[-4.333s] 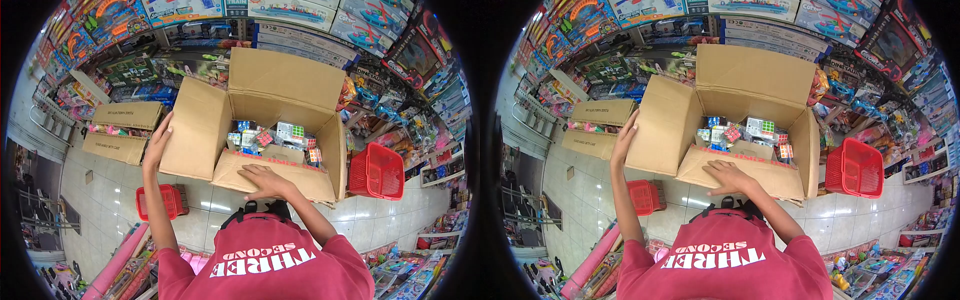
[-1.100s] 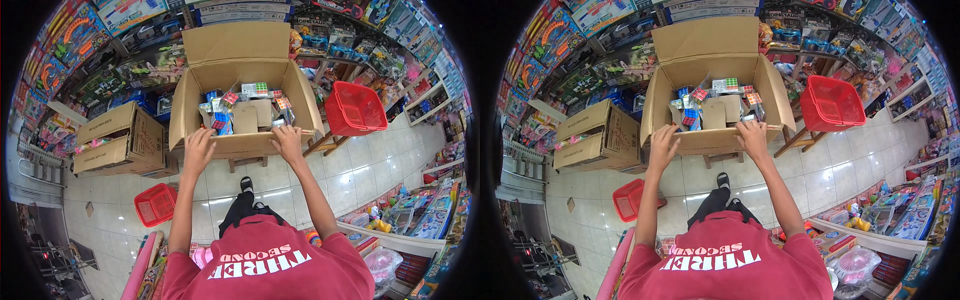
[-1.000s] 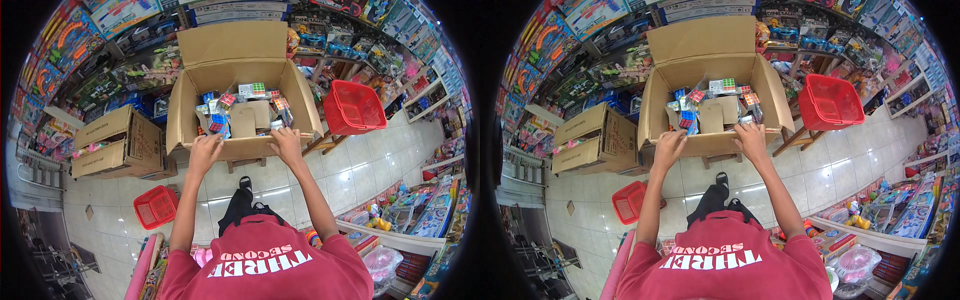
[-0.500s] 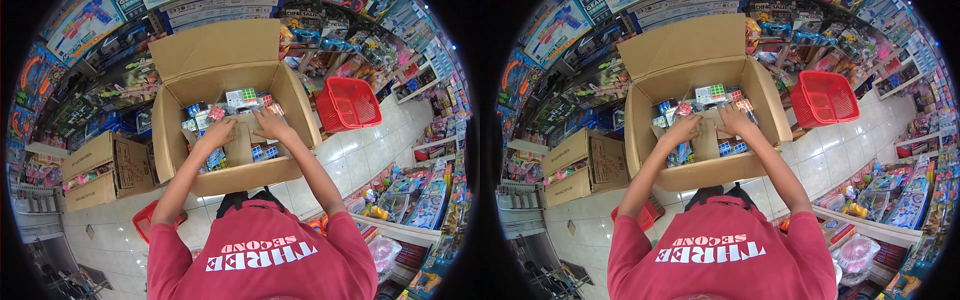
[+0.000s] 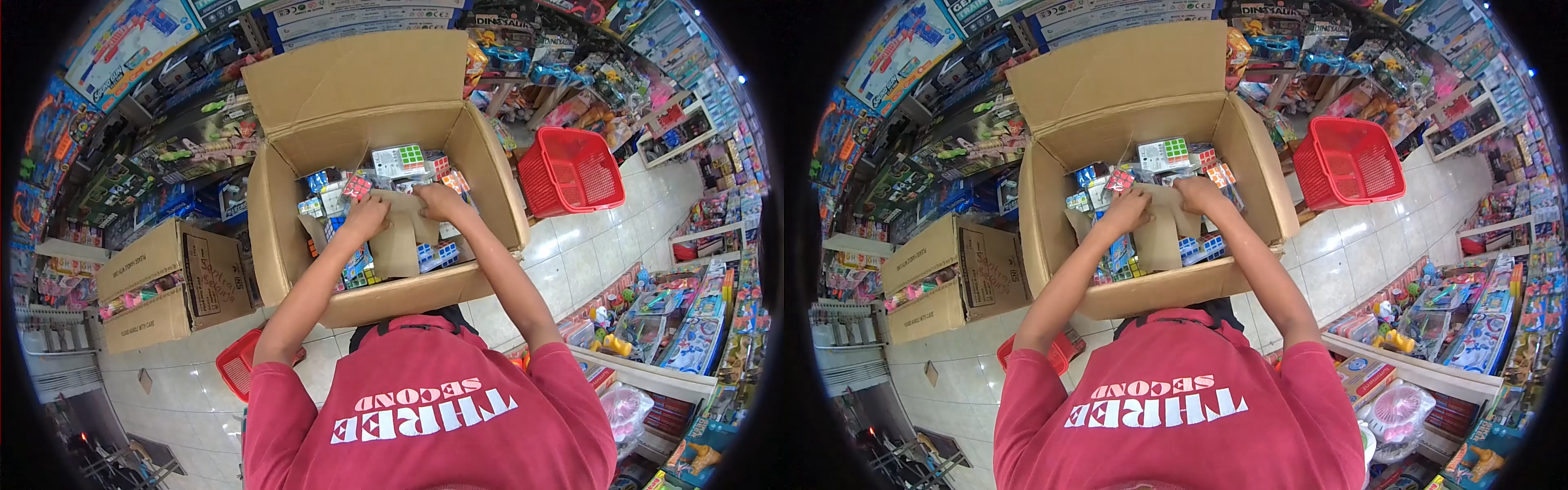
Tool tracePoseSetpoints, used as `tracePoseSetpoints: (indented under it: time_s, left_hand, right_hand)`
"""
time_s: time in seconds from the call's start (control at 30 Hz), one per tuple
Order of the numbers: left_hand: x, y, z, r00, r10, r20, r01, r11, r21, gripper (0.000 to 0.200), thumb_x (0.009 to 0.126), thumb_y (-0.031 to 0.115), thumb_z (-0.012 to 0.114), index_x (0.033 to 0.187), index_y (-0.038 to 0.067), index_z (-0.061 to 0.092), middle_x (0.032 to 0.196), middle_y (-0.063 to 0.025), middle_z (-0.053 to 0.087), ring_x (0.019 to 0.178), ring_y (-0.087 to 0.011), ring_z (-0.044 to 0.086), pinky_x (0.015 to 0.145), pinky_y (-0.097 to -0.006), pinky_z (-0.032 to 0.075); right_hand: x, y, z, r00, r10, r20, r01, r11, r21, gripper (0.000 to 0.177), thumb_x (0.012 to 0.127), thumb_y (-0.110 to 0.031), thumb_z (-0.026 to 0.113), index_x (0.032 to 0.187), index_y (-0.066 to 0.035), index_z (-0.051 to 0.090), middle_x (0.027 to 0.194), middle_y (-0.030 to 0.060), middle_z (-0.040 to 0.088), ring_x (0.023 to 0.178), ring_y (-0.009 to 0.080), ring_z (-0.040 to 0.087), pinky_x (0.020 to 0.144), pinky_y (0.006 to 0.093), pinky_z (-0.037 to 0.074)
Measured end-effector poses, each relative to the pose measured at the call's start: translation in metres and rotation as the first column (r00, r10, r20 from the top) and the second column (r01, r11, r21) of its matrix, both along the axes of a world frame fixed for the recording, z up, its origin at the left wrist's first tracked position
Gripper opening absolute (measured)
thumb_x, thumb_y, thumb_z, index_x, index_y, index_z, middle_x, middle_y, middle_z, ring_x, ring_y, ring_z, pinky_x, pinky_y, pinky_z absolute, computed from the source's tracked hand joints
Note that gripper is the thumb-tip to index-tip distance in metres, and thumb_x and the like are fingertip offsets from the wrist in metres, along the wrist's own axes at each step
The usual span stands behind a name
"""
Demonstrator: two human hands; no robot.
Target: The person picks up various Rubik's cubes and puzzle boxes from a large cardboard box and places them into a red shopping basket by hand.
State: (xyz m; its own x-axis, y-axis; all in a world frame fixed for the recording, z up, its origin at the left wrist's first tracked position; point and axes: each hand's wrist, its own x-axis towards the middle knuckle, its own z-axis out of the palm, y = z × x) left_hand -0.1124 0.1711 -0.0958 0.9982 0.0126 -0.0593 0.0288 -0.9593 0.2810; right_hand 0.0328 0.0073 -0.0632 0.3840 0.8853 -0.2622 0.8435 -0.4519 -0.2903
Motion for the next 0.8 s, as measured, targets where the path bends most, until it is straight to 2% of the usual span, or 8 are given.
tracePoseSetpoints:
  time_s: [0.13,0.23,0.27,0.37,0.47,0.6,0.7,0.8]
  left_hand:
    - [-0.002,0.017,0.011,0.979,-0.084,-0.183,0.009,0.926,-0.376,0.035,0.078,0.032,0.068,0.098,0.005,0.058,0.092,-0.0152,0.063,0.091,-0.0314,0.059,0.08,-0.0438,0.043]
    - [-0.002,0.023,0.018,0.96,-0.173,-0.219,0.026,0.838,-0.546,0.037,0.081,0.033,0.066,0.101,0.003,0.056,0.092,-0.0184,0.062,0.085,-0.0316,0.061,0.073,-0.0401,0.045]
    - [-0.002,0.023,0.02,0.977,-0.141,-0.161,0.027,0.827,-0.562,0.037,0.082,0.032,0.065,0.102,0.003,0.055,0.093,-0.0184,0.062,0.085,-0.0309,0.061,0.073,-0.0391,0.045]
    - [-0.002,0.023,0.026,1.0,-0.008,-0.002,0.005,0.789,-0.615,0.036,0.083,0.029,0.064,0.105,0.002,0.054,0.093,-0.0188,0.062,0.086,-0.029,0.06,0.074,-0.0372,0.046]
    - [-0.007,0.022,0.057,0.979,0.206,-0.005,-0.156,0.726,-0.67,0.042,0.085,0.025,0.063,0.119,0.004,0.05,0.103,-0.0196,0.061,0.094,-0.0252,0.059,0.082,-0.0346,0.045]
    - [-0.001,0.018,0.064,0.917,0.397,-0.02,-0.174,0.355,-0.918,0.049,0.087,0.017,0.059,0.132,0.008,0.041,0.12,-0.0169,0.055,0.106,-0.0232,0.053,0.089,-0.0326,0.043]
    - [0.004,0.008,0.078,0.877,0.481,0.004,-0.072,0.139,-0.988,0.05,0.089,0.007,0.053,0.137,0.01,0.038,0.125,-0.0142,0.05,0.112,-0.0233,0.049,0.092,-0.0324,0.042]
    - [0.0,0.021,0.08,0.962,0.259,-0.092,-0.125,0.114,-0.986,0.039,0.09,0.004,0.046,0.128,0.009,0.046,0.118,-0.0123,0.054,0.107,-0.0198,0.053,0.092,-0.0303,0.042]
  right_hand:
    - [0.005,-0.015,0.001,0.976,0.015,-0.216,0.018,0.988,0.152,0.03,0.07,-0.019,0.068,0.092,-0.001,0.06,0.077,0.0171,0.063,0.073,0.0327,0.061,0.069,0.0395,0.047]
    - [0.01,-0.024,0.013,0.935,-0.053,-0.352,0.123,0.976,0.182,0.03,0.071,-0.02,0.067,0.093,-0.001,0.062,0.082,0.0162,0.063,0.076,0.0308,0.059,0.067,0.0381,0.046]
    - [0.01,-0.029,0.018,0.974,-0.02,-0.224,0.088,0.95,0.299,0.029,0.072,-0.02,0.065,0.092,0.0,0.063,0.094,0.0161,0.062,0.087,0.0313,0.059,0.074,0.0377,0.046]
    - [0.011,-0.034,0.026,0.971,-0.036,-0.238,0.172,0.796,0.58,0.029,0.072,-0.017,0.063,0.095,0.0,0.063,0.109,0.0176,0.058,0.099,0.0318,0.057,0.082,0.0373,0.046]
    - [-0.013,-0.035,0.078,0.948,-0.104,-0.301,0.277,0.735,0.619,0.021,0.072,-0.017,0.063,0.083,0.001,0.058,0.122,0.0183,0.052,0.109,0.0335,0.053,0.092,0.0394,0.042]
    - [-0.035,-0.034,0.087,0.998,-0.017,-0.06,0.051,0.78,0.624,0.019,0.068,-0.011,0.063,0.076,0.0,0.05,0.133,0.0195,0.043,0.12,0.0403,0.043,0.1,0.0446,0.036]
    - [-0.042,-0.027,0.075,0.994,0.106,-0.04,-0.057,0.771,0.634,0.021,0.067,-0.011,0.063,0.08,-0.002,0.049,0.134,0.0193,0.041,0.124,0.0419,0.037,0.103,0.0469,0.031]
    - [-0.051,-0.024,0.076,0.984,0.179,0.01,-0.154,0.814,0.56,0.03,0.067,-0.012,0.065,0.09,-0.005,0.047,0.134,0.0179,0.041,0.126,0.0431,0.035,0.102,0.0482,0.034]
